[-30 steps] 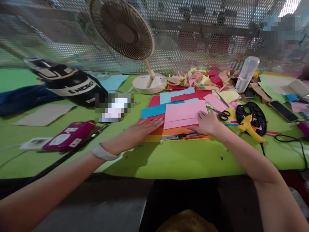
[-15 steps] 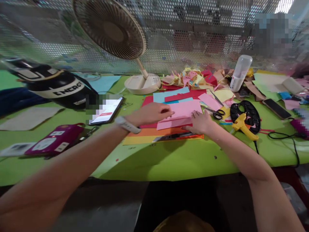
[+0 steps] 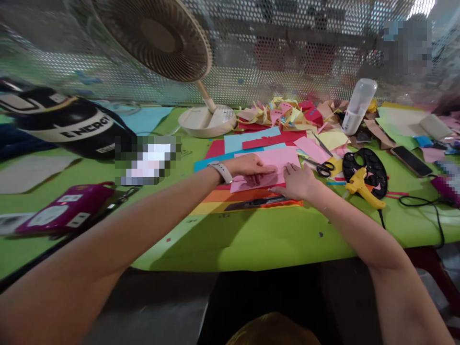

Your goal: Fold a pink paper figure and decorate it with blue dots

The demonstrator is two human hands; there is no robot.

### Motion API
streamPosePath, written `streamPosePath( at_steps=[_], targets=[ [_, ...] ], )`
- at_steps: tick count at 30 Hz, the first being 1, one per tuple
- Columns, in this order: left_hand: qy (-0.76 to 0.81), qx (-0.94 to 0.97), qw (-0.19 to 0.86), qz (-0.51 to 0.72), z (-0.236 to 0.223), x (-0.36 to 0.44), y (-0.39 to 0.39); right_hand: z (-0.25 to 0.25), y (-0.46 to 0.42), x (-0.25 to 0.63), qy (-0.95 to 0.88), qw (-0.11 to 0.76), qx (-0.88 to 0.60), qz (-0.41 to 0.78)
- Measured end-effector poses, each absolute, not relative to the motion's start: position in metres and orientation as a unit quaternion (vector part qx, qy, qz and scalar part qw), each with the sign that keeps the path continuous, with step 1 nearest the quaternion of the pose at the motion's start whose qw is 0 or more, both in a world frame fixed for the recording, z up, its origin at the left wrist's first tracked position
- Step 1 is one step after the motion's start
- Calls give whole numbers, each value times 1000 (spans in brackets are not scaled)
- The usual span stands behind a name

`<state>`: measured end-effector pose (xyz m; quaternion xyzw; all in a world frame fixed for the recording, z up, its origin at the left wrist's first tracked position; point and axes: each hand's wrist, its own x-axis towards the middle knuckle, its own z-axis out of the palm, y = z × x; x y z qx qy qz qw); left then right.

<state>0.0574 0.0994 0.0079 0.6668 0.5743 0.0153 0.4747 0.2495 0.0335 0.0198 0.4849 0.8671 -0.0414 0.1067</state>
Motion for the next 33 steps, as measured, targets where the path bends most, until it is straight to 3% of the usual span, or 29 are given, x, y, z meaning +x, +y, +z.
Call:
streamPosePath(
  at_steps=[16,25,33],
  targets=[
    [594,626,506,4,6,48,104,20,36,252,869,118,479,-25],
    [631,589,506,-3,5,5,90,21,37,253,870,123,477,-29],
    [681,536,498,28,3,-50,69,11,42,256,876,69,476,-36]
  ],
)
